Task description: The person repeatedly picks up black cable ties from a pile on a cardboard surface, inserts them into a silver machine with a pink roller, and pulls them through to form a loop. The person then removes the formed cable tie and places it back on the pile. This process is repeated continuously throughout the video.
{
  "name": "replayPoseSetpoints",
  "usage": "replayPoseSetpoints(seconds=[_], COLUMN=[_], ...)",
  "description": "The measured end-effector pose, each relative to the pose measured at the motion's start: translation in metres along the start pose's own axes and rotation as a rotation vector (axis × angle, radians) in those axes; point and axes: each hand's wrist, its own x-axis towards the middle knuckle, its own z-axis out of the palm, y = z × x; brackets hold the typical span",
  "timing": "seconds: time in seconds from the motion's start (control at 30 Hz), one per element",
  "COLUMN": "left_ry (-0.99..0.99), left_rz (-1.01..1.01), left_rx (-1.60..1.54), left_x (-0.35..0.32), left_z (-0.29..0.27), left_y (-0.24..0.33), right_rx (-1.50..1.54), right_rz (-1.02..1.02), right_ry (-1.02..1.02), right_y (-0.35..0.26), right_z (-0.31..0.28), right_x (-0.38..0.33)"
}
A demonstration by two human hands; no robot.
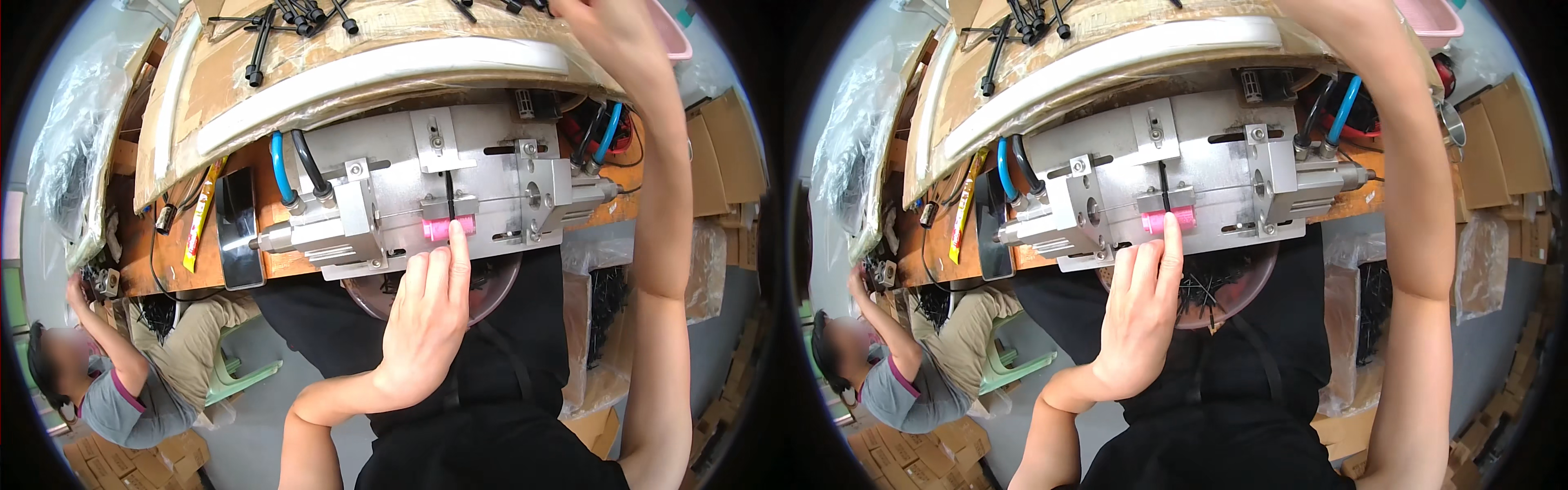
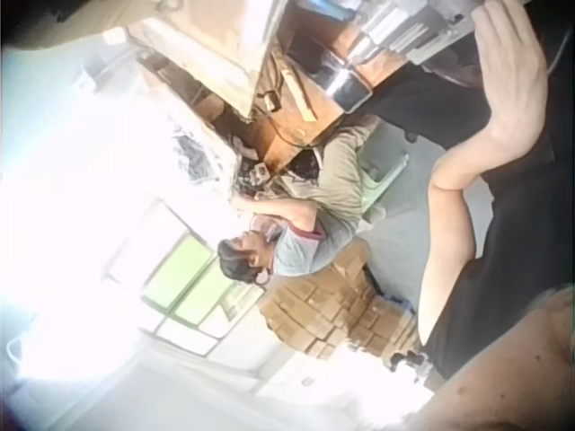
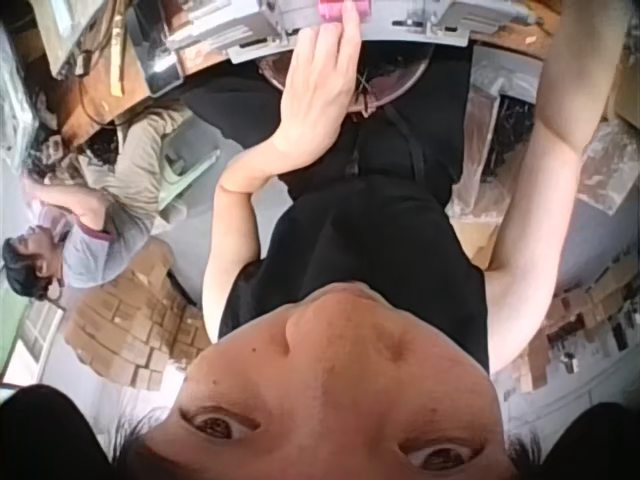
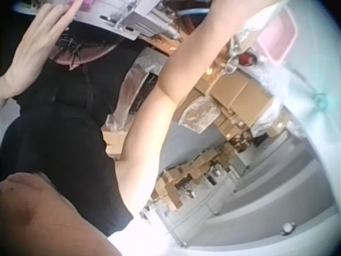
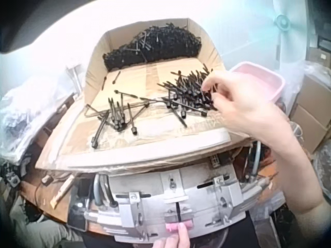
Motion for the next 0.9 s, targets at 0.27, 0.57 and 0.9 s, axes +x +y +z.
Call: replayPoseSetpoints(seconds=[0.27,0.57,0.9], left_ry=[0.422,0.493,0.061], left_rz=[0.068,0.138,-0.039], left_rx=[0.020,0.028,-0.067], left_x=[0.101,0.134,-0.010], left_z=[-0.060,-0.080,0.001], left_y=[-0.068,-0.116,-0.001], right_rx=[-0.053,-0.177,0.626], right_rz=[-0.126,-0.088,-0.030], right_ry=[0.024,-0.041,-0.012], right_y=[-0.019,0.012,0.009], right_z=[0.000,0.047,-0.009], right_x=[-0.006,0.028,0.002])
